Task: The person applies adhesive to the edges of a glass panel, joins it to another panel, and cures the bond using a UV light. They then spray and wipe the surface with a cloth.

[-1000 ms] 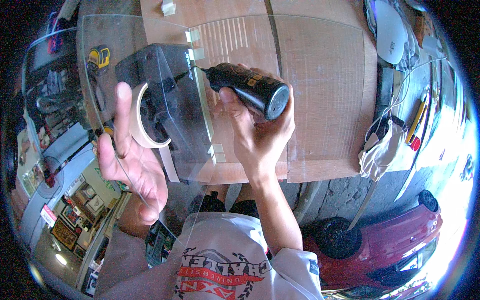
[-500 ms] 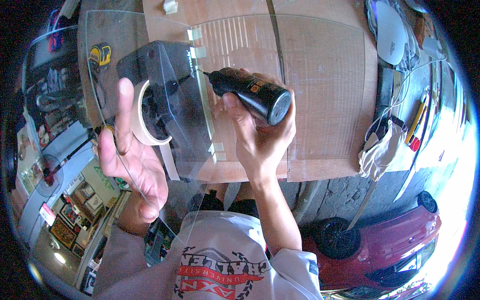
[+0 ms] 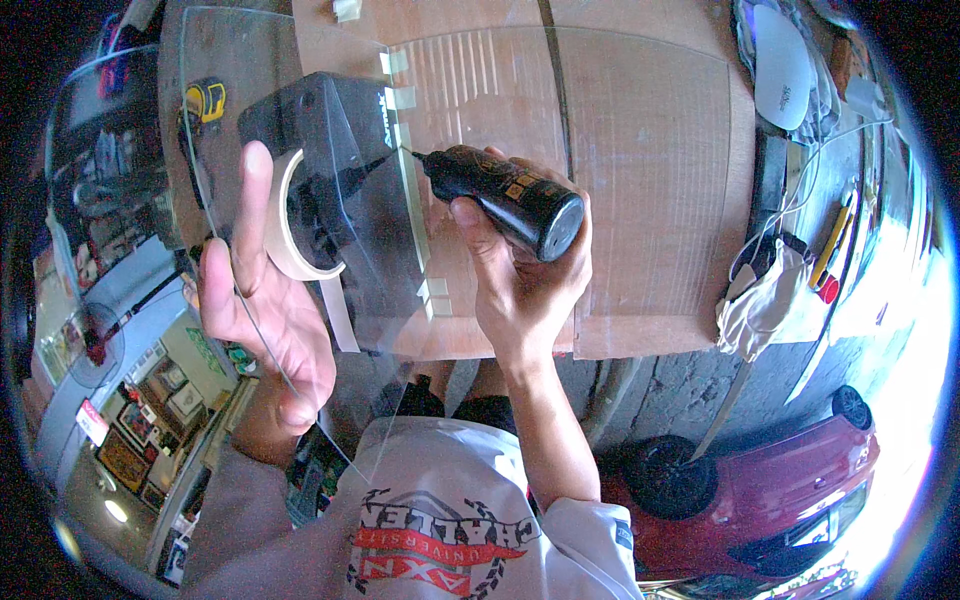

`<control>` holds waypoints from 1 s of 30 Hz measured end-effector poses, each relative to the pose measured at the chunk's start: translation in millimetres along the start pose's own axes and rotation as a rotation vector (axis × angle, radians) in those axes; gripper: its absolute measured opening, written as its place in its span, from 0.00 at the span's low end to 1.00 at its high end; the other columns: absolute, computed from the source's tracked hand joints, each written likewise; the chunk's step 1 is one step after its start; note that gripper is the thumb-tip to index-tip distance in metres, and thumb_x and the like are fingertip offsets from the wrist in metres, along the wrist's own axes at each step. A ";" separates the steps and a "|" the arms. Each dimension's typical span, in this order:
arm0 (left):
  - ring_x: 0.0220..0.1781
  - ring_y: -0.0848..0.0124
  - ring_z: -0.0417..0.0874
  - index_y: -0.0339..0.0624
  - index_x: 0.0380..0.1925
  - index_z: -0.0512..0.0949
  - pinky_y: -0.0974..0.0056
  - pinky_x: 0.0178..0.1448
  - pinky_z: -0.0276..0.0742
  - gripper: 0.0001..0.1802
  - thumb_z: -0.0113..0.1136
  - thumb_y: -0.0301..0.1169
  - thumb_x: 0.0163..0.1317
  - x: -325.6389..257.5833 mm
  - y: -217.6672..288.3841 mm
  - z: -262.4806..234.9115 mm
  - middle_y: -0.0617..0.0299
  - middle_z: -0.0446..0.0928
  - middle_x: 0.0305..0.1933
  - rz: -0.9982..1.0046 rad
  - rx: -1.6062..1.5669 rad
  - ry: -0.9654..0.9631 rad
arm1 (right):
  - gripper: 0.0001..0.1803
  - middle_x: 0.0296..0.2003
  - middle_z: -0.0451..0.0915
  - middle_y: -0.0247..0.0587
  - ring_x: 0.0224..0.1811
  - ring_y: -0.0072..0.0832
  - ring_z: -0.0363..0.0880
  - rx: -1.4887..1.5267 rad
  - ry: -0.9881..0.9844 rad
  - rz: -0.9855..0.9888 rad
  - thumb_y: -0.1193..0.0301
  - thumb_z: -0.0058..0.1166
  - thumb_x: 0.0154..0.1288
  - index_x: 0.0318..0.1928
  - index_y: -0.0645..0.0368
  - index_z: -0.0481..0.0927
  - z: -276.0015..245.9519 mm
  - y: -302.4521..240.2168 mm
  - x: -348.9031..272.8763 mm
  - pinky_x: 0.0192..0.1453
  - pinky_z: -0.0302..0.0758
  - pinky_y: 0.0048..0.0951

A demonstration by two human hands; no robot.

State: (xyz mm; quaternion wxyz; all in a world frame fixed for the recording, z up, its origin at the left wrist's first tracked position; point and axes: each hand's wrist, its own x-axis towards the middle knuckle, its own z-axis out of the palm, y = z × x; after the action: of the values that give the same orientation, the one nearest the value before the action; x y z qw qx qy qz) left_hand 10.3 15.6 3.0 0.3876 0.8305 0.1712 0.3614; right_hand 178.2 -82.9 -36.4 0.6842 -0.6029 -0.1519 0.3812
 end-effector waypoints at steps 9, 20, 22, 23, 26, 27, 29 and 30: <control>0.82 0.33 0.50 0.53 0.82 0.43 0.34 0.82 0.44 0.53 0.50 0.68 0.67 1.6 7.6 -3.2 0.19 0.49 0.77 -0.062 0.014 -0.011 | 0.29 0.55 0.83 0.55 0.58 0.35 0.83 0.002 0.012 0.004 0.73 0.74 0.61 0.58 0.68 0.73 -3.5 2.3 -7.0 0.63 0.81 0.34; 0.82 0.32 0.50 0.51 0.81 0.44 0.34 0.82 0.41 0.57 0.47 0.74 0.64 1.1 4.0 -0.9 0.18 0.51 0.76 -0.041 0.040 0.012 | 0.28 0.55 0.83 0.55 0.58 0.36 0.83 -0.021 0.016 -0.001 0.74 0.74 0.61 0.57 0.68 0.73 -8.1 3.2 -14.5 0.63 0.81 0.35; 0.82 0.31 0.51 0.50 0.81 0.44 0.35 0.82 0.41 0.58 0.47 0.75 0.64 1.4 3.4 -0.9 0.18 0.51 0.76 -0.034 0.036 0.013 | 0.28 0.55 0.83 0.55 0.58 0.36 0.83 -0.032 0.012 -0.002 0.74 0.74 0.61 0.57 0.68 0.73 -9.4 3.8 -15.8 0.63 0.81 0.35; 0.81 0.31 0.51 0.50 0.81 0.44 0.35 0.82 0.41 0.58 0.46 0.75 0.63 1.5 3.0 -1.0 0.18 0.51 0.76 -0.028 0.017 0.009 | 0.28 0.55 0.83 0.55 0.58 0.36 0.83 -0.042 0.008 -0.001 0.74 0.74 0.61 0.57 0.68 0.73 -10.1 3.9 -16.5 0.63 0.81 0.35; 0.81 0.31 0.51 0.49 0.81 0.44 0.35 0.82 0.41 0.59 0.46 0.76 0.63 1.5 2.2 -1.3 0.17 0.51 0.76 -0.027 -0.002 0.010 | 0.28 0.55 0.83 0.55 0.57 0.35 0.83 -0.032 0.008 0.010 0.74 0.74 0.61 0.57 0.68 0.73 -11.7 4.1 -18.7 0.63 0.81 0.34; 0.81 0.31 0.51 0.49 0.81 0.44 0.35 0.82 0.41 0.59 0.46 0.76 0.63 1.5 2.0 -1.4 0.17 0.51 0.76 -0.025 0.012 0.011 | 0.28 0.55 0.83 0.55 0.57 0.35 0.83 -0.018 0.009 0.015 0.74 0.74 0.61 0.57 0.68 0.73 -12.1 4.0 -19.4 0.62 0.81 0.34; 0.81 0.31 0.52 0.49 0.81 0.44 0.35 0.82 0.42 0.59 0.46 0.76 0.63 1.3 1.2 -1.0 0.16 0.51 0.76 -0.018 0.014 0.013 | 0.28 0.55 0.83 0.55 0.57 0.35 0.84 -0.020 0.006 0.022 0.74 0.74 0.61 0.57 0.68 0.73 -12.8 3.8 -20.6 0.62 0.81 0.34; 0.81 0.31 0.52 0.48 0.81 0.45 0.35 0.82 0.42 0.59 0.45 0.76 0.63 1.2 0.9 -0.9 0.16 0.51 0.75 -0.016 0.024 0.018 | 0.28 0.55 0.83 0.55 0.57 0.36 0.84 -0.017 0.003 0.016 0.74 0.74 0.61 0.57 0.68 0.73 -13.1 3.7 -21.2 0.62 0.81 0.34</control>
State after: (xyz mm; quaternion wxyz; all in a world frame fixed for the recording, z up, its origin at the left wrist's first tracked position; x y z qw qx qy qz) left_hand 10.5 16.2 4.7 0.3791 0.8303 0.1859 0.3638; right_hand 171.6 -107.2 -37.5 0.6760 -0.6107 -0.1492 0.3844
